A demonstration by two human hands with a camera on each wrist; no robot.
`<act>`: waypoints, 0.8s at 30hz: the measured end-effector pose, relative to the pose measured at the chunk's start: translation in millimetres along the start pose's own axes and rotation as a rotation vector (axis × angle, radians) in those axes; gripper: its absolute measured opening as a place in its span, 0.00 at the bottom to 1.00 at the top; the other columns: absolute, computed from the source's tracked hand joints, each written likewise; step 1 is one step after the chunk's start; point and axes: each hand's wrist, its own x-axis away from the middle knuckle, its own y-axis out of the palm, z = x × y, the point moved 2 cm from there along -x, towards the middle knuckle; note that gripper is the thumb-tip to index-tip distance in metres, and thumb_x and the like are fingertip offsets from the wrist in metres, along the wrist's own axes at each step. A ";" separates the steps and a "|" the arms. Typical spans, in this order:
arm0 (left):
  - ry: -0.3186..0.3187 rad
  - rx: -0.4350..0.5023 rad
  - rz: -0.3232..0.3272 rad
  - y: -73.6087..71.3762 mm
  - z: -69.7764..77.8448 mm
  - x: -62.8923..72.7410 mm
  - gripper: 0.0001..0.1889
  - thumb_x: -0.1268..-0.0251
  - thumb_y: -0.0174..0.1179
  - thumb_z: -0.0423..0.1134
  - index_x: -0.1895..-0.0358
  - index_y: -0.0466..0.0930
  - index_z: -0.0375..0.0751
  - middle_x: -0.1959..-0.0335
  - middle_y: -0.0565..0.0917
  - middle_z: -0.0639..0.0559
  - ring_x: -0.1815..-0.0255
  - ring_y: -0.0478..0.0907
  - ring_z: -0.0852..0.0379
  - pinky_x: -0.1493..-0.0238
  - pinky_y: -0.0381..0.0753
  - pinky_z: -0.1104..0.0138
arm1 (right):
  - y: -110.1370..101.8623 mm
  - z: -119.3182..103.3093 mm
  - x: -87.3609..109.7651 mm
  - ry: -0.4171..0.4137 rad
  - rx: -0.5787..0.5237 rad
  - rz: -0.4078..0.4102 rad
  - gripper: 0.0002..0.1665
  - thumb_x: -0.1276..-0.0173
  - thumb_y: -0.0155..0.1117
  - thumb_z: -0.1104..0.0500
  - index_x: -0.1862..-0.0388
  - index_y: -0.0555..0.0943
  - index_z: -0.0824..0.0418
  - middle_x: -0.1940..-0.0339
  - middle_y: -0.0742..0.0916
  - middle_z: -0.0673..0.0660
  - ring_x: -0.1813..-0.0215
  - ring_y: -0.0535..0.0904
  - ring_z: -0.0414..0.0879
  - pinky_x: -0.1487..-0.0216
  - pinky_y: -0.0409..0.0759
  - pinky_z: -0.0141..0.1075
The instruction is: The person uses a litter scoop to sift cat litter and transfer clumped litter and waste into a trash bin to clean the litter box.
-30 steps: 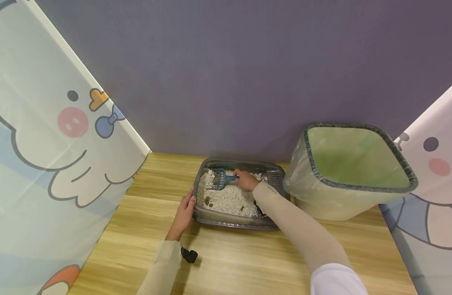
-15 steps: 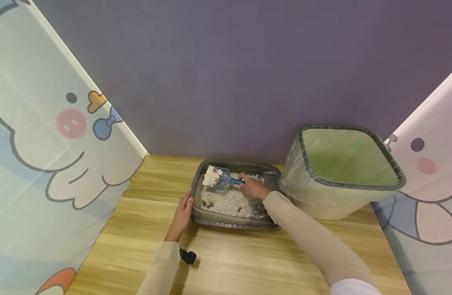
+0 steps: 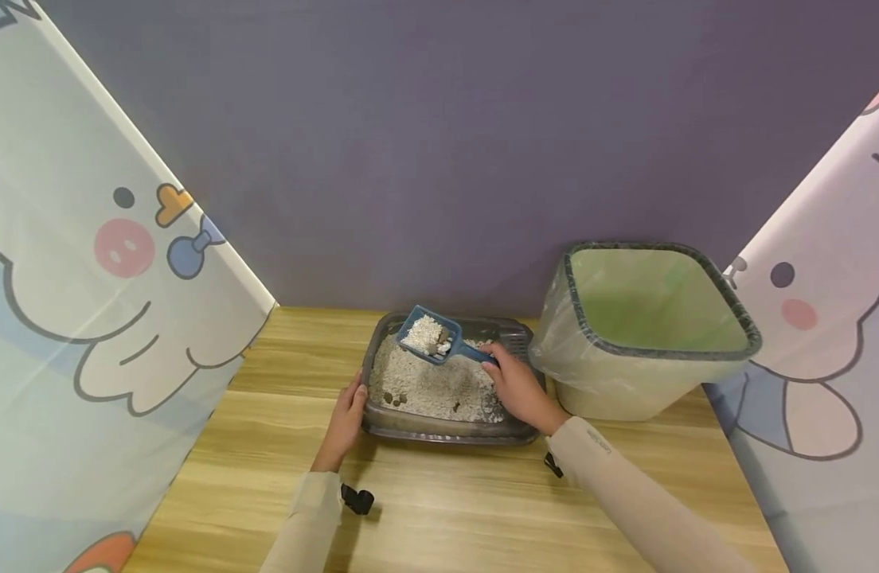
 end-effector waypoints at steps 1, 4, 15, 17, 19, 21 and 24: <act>0.001 0.000 0.002 -0.4 0.3 0.1 0.29 0.24 0.38 0.55 0.26 0.55 0.47 0.51 0.69 0.38 0.62 0.68 0.47 0.58 0.67 0.52 | 0.2 -0.1 1.7 -0.009 -0.002 0.011 0.20 0.22 0.43 0.53 0.35 0.66 0.57 0.64 0.79 0.52 0.72 0.72 0.43 0.72 0.69 0.39; 0.004 0.003 0.004 -0.5 0.0 -0.3 0.29 0.24 0.38 0.55 0.26 0.55 0.47 0.52 0.69 0.39 0.63 0.68 0.48 0.58 0.67 0.52 | -1.5 -3.4 5.6 -0.030 -0.018 0.039 0.19 0.23 0.44 0.54 0.37 0.67 0.58 0.64 0.79 0.52 0.76 0.68 0.43 0.74 0.67 0.38; 0.035 -0.001 0.002 -0.7 -2.4 -0.9 0.29 0.23 0.38 0.53 0.26 0.55 0.44 0.54 0.69 0.40 0.64 0.67 0.48 0.60 0.67 0.52 | -6.2 -17.5 10.6 -0.110 0.018 0.221 0.15 0.29 0.57 0.60 0.44 0.74 0.59 0.65 0.82 0.54 0.74 0.72 0.39 0.77 0.68 0.35; 0.037 0.003 -0.001 -0.6 -2.4 -0.5 0.29 0.23 0.38 0.53 0.26 0.55 0.45 0.53 0.69 0.39 0.62 0.68 0.47 0.58 0.68 0.50 | -5.9 -17.9 12.1 -0.095 0.011 0.222 0.16 0.29 0.57 0.61 0.44 0.74 0.59 0.63 0.82 0.54 0.74 0.73 0.38 0.78 0.68 0.34; 0.041 0.001 0.000 -0.4 -2.6 -0.2 0.29 0.23 0.38 0.53 0.26 0.55 0.45 0.52 0.69 0.38 0.59 0.70 0.46 0.56 0.68 0.47 | -6.1 -18.7 14.0 -0.074 0.000 0.221 0.16 0.28 0.56 0.60 0.44 0.74 0.60 0.63 0.83 0.55 0.75 0.72 0.38 0.79 0.68 0.34; 0.040 0.002 0.002 -0.3 -3.1 0.2 0.28 0.23 0.38 0.52 0.26 0.55 0.45 0.51 0.70 0.37 0.58 0.70 0.44 0.54 0.68 0.45 | -6.4 -20.5 16.3 -0.047 -0.009 0.221 0.17 0.27 0.55 0.58 0.43 0.74 0.61 0.64 0.83 0.54 0.77 0.71 0.38 0.80 0.67 0.34; 0.041 -0.001 0.009 -0.7 -3.2 1.1 0.28 0.23 0.38 0.51 0.26 0.55 0.44 0.50 0.70 0.36 0.56 0.70 0.43 0.53 0.68 0.44 | -7.4 -27.1 19.7 -0.027 -0.009 0.229 0.19 0.26 0.53 0.56 0.42 0.75 0.64 0.64 0.85 0.54 0.77 0.73 0.37 0.80 0.67 0.35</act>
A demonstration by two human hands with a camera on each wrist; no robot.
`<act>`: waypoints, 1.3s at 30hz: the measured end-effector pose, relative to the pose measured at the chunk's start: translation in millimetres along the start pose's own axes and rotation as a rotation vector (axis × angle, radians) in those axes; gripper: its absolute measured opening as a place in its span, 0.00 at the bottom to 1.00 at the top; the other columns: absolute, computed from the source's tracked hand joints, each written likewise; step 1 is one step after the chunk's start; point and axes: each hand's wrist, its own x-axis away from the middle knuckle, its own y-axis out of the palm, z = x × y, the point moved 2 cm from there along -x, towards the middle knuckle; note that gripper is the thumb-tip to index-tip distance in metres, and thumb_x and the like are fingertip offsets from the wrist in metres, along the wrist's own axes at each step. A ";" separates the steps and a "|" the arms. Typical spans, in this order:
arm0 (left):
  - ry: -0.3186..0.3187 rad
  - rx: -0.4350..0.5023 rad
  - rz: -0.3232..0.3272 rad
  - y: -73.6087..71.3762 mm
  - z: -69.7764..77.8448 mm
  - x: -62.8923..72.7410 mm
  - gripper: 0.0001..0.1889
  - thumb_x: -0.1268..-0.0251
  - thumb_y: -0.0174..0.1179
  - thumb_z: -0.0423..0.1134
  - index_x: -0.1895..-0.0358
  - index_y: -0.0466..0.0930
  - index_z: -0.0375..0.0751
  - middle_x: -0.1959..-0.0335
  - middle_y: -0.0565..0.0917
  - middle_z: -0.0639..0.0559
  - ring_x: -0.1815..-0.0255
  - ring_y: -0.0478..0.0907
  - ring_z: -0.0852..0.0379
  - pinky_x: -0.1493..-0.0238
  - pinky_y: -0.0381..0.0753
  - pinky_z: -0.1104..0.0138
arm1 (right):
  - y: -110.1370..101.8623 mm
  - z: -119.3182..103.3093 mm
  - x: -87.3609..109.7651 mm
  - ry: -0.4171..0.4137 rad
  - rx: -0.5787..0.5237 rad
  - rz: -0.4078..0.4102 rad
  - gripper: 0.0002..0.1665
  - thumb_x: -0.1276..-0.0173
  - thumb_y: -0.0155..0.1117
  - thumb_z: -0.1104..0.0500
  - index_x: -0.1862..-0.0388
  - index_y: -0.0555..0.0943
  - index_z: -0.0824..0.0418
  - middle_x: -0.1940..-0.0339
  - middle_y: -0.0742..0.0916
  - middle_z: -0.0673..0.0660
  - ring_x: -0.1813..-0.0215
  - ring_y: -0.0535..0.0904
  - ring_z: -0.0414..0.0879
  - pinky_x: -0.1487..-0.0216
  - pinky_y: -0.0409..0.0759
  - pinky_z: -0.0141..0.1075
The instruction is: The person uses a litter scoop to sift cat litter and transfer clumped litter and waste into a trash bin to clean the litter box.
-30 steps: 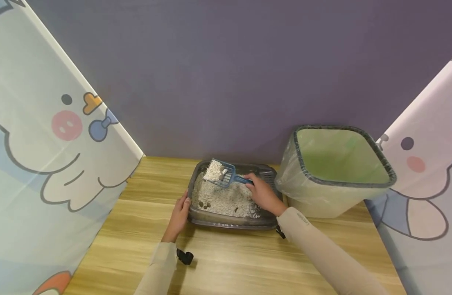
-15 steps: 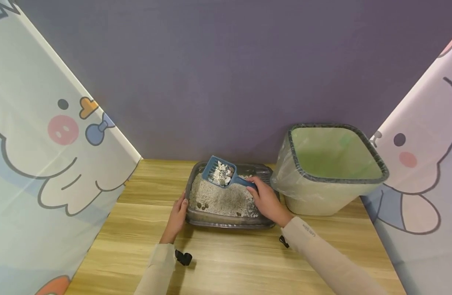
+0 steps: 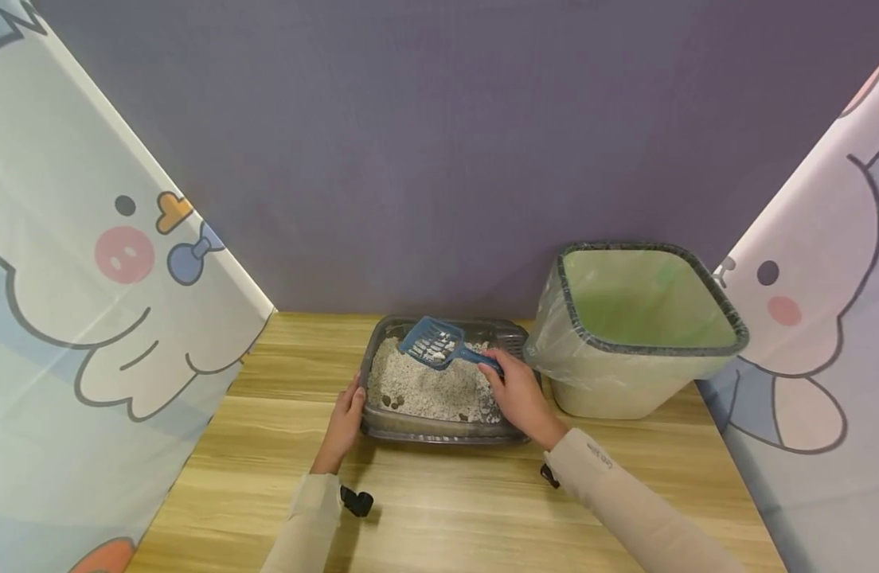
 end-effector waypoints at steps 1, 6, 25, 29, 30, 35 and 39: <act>-0.004 0.002 0.006 0.0 0.2 0.3 0.28 0.23 0.38 0.52 0.26 0.55 0.44 0.50 0.70 0.36 0.56 0.70 0.43 0.52 0.67 0.44 | -0.9 -3.2 1.1 0.000 0.004 0.005 0.20 0.26 0.52 0.55 0.42 0.75 0.65 0.65 0.85 0.53 0.77 0.75 0.37 0.79 0.68 0.35; -0.020 0.018 0.004 -0.7 1.9 1.1 0.30 0.24 0.38 0.56 0.26 0.55 0.47 0.44 0.69 0.35 0.47 0.68 0.38 0.47 0.64 0.42 | -6.5 -20.2 4.7 -0.039 0.027 0.045 0.20 0.25 0.51 0.54 0.44 0.77 0.65 0.65 0.85 0.53 0.71 0.79 0.39 0.76 0.72 0.35; -0.028 -0.139 0.082 6.0 11.0 2.4 0.27 0.22 0.32 0.49 0.27 0.55 0.39 0.45 0.68 0.28 0.48 0.70 0.33 0.51 0.68 0.41 | -97.4 -46.6 6.2 -0.103 0.138 0.231 0.16 0.27 0.54 0.58 0.45 0.77 0.64 0.73 0.78 0.52 0.80 0.66 0.41 0.79 0.67 0.34; -0.032 -0.175 0.108 5.7 13.8 1.8 0.27 0.22 0.31 0.49 0.28 0.57 0.38 0.48 0.70 0.27 0.51 0.71 0.32 0.54 0.68 0.41 | -122.3 -45.2 6.7 -0.145 0.192 0.301 0.14 0.28 0.56 0.60 0.48 0.78 0.65 0.76 0.76 0.51 0.82 0.64 0.40 0.81 0.64 0.31; -0.034 -0.175 0.110 5.5 13.9 1.7 0.27 0.22 0.31 0.50 0.28 0.57 0.39 0.48 0.70 0.27 0.50 0.71 0.32 0.53 0.68 0.41 | -128.6 -44.6 7.0 -0.146 0.202 0.310 0.14 0.28 0.57 0.60 0.48 0.79 0.65 0.76 0.77 0.51 0.82 0.64 0.40 0.81 0.64 0.30; -0.037 -0.176 0.094 5.7 11.0 2.5 0.28 0.22 0.29 0.51 0.28 0.56 0.38 0.47 0.69 0.27 0.49 0.70 0.31 0.52 0.68 0.41 | -166.3 -43.8 11.6 -0.129 0.248 0.366 0.14 0.28 0.57 0.60 0.47 0.80 0.65 0.78 0.77 0.54 0.84 0.63 0.39 0.81 0.62 0.28; -0.036 -0.175 0.078 7.3 9.5 3.0 0.29 0.22 0.29 0.52 0.27 0.55 0.38 0.48 0.68 0.27 0.52 0.71 0.33 0.54 0.69 0.41 | -203.6 -35.4 20.9 -0.067 0.323 0.425 0.16 0.28 0.56 0.58 0.47 0.79 0.66 0.80 0.75 0.55 0.86 0.61 0.40 0.81 0.58 0.30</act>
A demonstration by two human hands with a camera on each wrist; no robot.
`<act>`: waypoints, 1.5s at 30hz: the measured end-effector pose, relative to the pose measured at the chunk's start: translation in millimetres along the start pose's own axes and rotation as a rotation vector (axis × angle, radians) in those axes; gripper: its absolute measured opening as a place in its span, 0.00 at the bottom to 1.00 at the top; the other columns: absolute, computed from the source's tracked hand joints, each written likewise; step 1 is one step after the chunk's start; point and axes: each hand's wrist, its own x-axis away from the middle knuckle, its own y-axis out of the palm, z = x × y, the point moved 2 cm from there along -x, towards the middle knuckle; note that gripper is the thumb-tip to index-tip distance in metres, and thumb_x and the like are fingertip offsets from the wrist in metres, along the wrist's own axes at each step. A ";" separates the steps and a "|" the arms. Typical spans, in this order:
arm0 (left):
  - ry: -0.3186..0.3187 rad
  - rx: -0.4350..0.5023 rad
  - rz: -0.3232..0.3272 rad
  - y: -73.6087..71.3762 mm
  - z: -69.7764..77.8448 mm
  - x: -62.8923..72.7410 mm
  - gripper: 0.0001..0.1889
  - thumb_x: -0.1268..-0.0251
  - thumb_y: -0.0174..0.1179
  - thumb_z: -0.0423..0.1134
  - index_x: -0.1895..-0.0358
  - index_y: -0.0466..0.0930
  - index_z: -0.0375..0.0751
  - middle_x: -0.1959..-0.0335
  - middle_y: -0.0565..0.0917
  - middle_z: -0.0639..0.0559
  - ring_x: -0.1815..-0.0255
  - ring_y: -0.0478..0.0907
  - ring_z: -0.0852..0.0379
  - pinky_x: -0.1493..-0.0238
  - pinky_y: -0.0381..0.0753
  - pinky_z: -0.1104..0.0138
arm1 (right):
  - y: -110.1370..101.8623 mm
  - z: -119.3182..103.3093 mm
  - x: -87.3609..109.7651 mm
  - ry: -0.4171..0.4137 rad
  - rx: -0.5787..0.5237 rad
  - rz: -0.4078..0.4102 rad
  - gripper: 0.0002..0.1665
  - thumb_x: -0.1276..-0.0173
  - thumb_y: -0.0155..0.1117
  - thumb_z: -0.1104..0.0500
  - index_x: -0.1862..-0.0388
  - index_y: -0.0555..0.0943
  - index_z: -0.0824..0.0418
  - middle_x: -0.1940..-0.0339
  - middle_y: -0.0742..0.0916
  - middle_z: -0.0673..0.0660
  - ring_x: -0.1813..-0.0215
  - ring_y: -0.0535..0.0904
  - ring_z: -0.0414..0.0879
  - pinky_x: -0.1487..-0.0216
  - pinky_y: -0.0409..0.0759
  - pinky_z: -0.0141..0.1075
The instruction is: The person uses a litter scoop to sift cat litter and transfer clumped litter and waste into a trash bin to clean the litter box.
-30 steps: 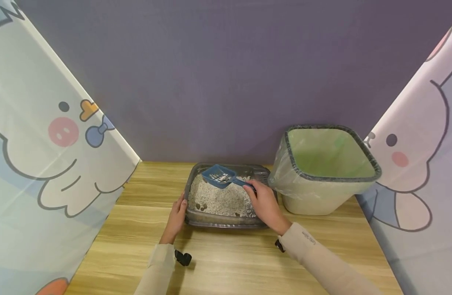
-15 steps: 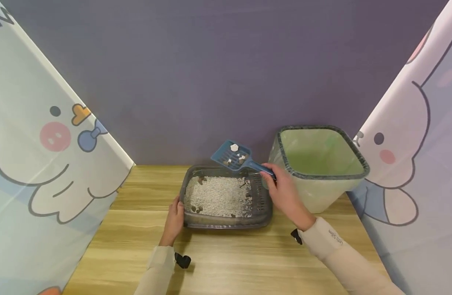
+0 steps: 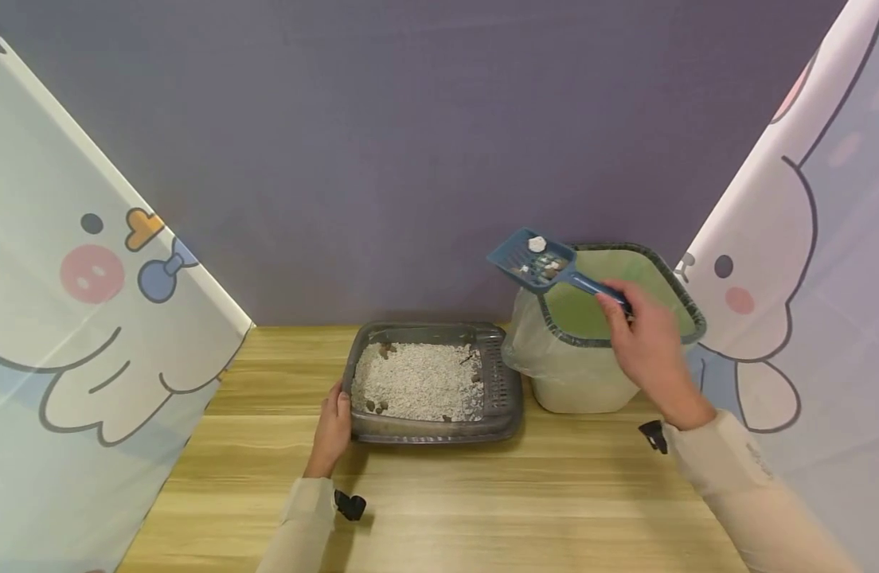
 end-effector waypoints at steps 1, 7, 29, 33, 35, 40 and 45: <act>-0.003 0.000 -0.004 0.3 -0.5 0.1 0.29 0.22 0.28 0.52 0.27 0.54 0.39 0.48 0.68 0.28 0.53 0.71 0.33 0.55 0.69 0.42 | -7.6 5.3 -0.1 0.029 0.019 -0.007 0.18 0.27 0.55 0.57 0.46 0.79 0.67 0.79 0.76 0.56 0.86 0.61 0.40 0.81 0.58 0.31; -0.013 -0.004 -0.007 -1.1 0.2 0.9 0.29 0.22 0.28 0.52 0.27 0.54 0.38 0.49 0.69 0.28 0.54 0.72 0.34 0.57 0.69 0.42 | -37.5 32.9 7.7 0.187 0.136 -0.071 0.22 0.25 0.50 0.55 0.44 0.76 0.72 0.70 0.76 0.65 0.77 0.65 0.51 0.80 0.59 0.32; -0.002 0.023 -0.016 -1.5 0.8 -0.4 0.30 0.22 0.29 0.53 0.27 0.54 0.37 0.48 0.68 0.28 0.54 0.71 0.35 0.55 0.68 0.42 | -33.4 50.2 20.5 -0.015 0.013 0.530 0.10 0.36 0.63 0.67 0.58 0.87 0.64 0.63 0.84 0.52 0.63 0.68 0.23 0.64 0.63 0.18; 0.001 0.023 -0.024 -2.7 0.5 0.5 0.30 0.22 0.29 0.52 0.27 0.53 0.37 0.46 0.67 0.27 0.52 0.71 0.33 0.53 0.68 0.41 | -22.2 27.6 26.1 -0.026 -0.052 0.497 0.12 0.38 0.66 0.67 0.55 0.86 0.65 0.65 0.81 0.41 0.68 0.68 0.24 0.67 0.63 0.17; 0.005 0.021 -0.018 -3.3 -0.2 0.7 0.29 0.22 0.30 0.52 0.27 0.54 0.37 0.46 0.67 0.27 0.51 0.70 0.32 0.52 0.67 0.40 | -9.1 7.1 31.6 -0.062 -0.093 0.439 0.14 0.39 0.67 0.66 0.53 0.85 0.66 0.69 0.80 0.43 0.72 0.67 0.26 0.70 0.63 0.18; 0.006 0.028 -0.009 -4.7 1.5 0.1 0.28 0.21 0.31 0.50 0.28 0.54 0.36 0.47 0.68 0.26 0.50 0.70 0.31 0.51 0.66 0.40 | 49.2 -44.0 57.7 -0.136 -0.201 0.193 0.16 0.40 0.68 0.67 0.51 0.84 0.67 0.74 0.81 0.54 0.80 0.65 0.31 0.79 0.63 0.22; 0.020 0.026 -0.037 -4.3 5.6 0.9 0.28 0.21 0.30 0.49 0.28 0.53 0.34 0.48 0.67 0.25 0.50 0.69 0.31 0.51 0.66 0.40 | 118.8 -56.0 86.7 -0.001 -0.232 -0.015 0.16 0.36 0.66 0.63 0.49 0.82 0.65 0.63 0.85 0.59 0.80 0.71 0.37 0.77 0.71 0.30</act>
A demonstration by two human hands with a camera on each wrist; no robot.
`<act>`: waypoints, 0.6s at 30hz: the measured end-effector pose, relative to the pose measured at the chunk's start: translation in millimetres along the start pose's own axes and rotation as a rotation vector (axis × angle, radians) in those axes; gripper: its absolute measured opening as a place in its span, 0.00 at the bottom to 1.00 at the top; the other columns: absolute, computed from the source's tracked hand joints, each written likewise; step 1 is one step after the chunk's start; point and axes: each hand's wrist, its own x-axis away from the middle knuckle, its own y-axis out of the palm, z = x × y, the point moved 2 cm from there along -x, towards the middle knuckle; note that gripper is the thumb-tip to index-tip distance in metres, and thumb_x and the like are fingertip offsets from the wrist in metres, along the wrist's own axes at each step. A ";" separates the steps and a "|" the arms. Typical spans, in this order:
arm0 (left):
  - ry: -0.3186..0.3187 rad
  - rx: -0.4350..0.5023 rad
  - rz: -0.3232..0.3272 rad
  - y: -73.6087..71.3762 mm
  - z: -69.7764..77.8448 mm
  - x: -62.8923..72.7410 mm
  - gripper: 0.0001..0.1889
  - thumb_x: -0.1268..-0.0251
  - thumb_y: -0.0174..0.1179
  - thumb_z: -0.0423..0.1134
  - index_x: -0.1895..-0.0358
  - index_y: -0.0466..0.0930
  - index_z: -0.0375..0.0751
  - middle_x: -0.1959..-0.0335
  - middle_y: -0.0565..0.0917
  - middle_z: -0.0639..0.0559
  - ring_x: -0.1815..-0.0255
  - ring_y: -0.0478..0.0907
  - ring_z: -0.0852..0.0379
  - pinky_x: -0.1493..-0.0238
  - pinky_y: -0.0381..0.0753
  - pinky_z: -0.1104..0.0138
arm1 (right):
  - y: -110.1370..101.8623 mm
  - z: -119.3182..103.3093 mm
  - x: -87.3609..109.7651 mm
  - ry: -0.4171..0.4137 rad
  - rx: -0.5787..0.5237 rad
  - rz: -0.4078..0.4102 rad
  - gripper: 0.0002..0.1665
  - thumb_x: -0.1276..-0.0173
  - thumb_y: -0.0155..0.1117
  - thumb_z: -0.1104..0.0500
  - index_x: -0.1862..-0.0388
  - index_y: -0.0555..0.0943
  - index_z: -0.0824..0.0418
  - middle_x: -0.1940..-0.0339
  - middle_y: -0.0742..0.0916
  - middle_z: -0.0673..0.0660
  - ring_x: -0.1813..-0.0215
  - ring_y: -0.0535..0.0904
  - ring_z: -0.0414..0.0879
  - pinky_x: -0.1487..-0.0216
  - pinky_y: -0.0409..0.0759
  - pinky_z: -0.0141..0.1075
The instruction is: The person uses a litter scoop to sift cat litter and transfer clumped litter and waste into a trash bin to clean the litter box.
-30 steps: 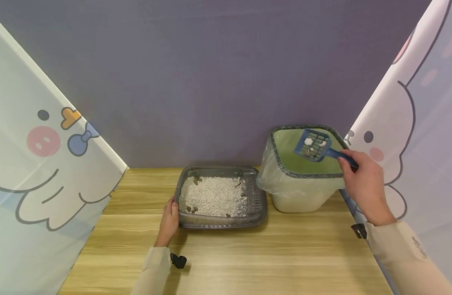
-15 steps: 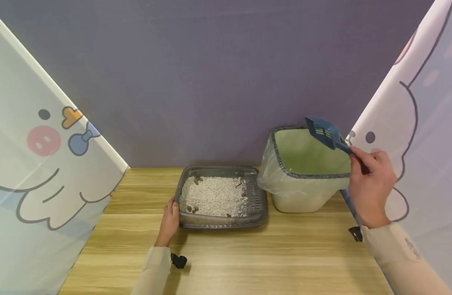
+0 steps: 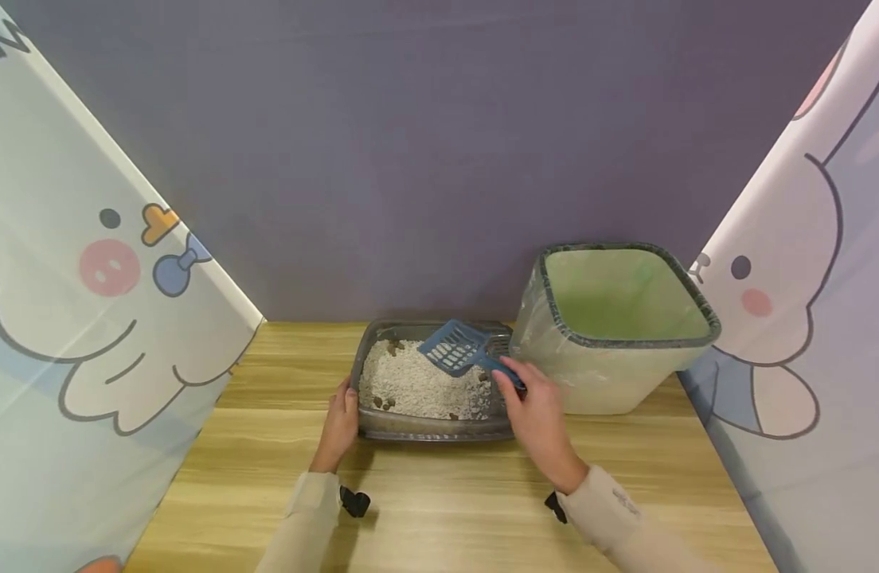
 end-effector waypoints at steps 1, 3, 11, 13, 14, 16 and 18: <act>0.002 -0.004 -0.002 1.0 0.2 0.0 0.28 0.21 0.29 0.49 0.28 0.53 0.34 0.47 0.67 0.25 0.50 0.69 0.31 0.51 0.66 0.40 | 10.8 4.3 5.0 0.041 0.006 -0.029 0.16 0.35 0.65 0.62 0.49 0.82 0.66 0.61 0.85 0.60 0.79 0.73 0.40 0.75 0.73 0.33; -0.001 -0.002 -0.003 2.2 0.8 1.0 0.29 0.21 0.29 0.50 0.27 0.54 0.35 0.47 0.68 0.26 0.49 0.69 0.31 0.50 0.66 0.40 | 28.8 14.0 14.4 0.114 0.011 -0.087 0.17 0.33 0.64 0.60 0.49 0.81 0.67 0.58 0.85 0.63 0.73 0.79 0.47 0.68 0.78 0.40; 0.009 -0.010 0.005 1.4 4.3 -0.1 0.29 0.21 0.30 0.51 0.28 0.55 0.36 0.47 0.69 0.27 0.50 0.70 0.32 0.50 0.67 0.40 | 56.1 39.3 38.1 0.367 0.019 -0.361 0.19 0.30 0.60 0.57 0.47 0.79 0.68 0.68 0.84 0.59 0.79 0.75 0.46 0.73 0.74 0.42; 0.004 -0.021 -0.005 0.5 4.0 -0.8 0.29 0.21 0.30 0.51 0.28 0.55 0.36 0.46 0.69 0.26 0.50 0.70 0.31 0.50 0.66 0.40 | 54.2 41.0 39.8 0.435 0.017 -0.444 0.20 0.30 0.60 0.57 0.44 0.78 0.67 0.76 0.81 0.55 0.85 0.66 0.42 0.76 0.69 0.39; -0.003 -0.023 -0.011 -0.7 3.9 -0.8 0.29 0.21 0.30 0.51 0.28 0.55 0.36 0.46 0.68 0.26 0.49 0.70 0.31 0.49 0.66 0.40 | 51.6 40.8 40.0 0.451 0.025 -0.483 0.21 0.29 0.59 0.56 0.43 0.77 0.68 0.79 0.80 0.54 0.86 0.64 0.42 0.76 0.68 0.38; -0.026 -0.043 -0.024 -3.9 3.0 -1.2 0.29 0.21 0.31 0.50 0.27 0.54 0.36 0.42 0.66 0.25 0.45 0.66 0.29 0.47 0.63 0.39 | 42.9 37.7 39.6 0.479 0.067 -0.575 0.25 0.28 0.57 0.54 0.39 0.73 0.68 0.86 0.75 0.51 0.88 0.64 0.41 0.77 0.68 0.39; -0.027 -0.067 -0.034 -12.7 5.8 -1.9 0.30 0.21 0.30 0.51 0.27 0.52 0.34 0.39 0.63 0.24 0.40 0.61 0.27 0.44 0.60 0.38 | 29.2 30.5 36.6 0.466 0.119 -0.640 0.29 0.28 0.57 0.53 0.36 0.70 0.69 0.89 0.75 0.51 0.89 0.66 0.42 0.78 0.69 0.40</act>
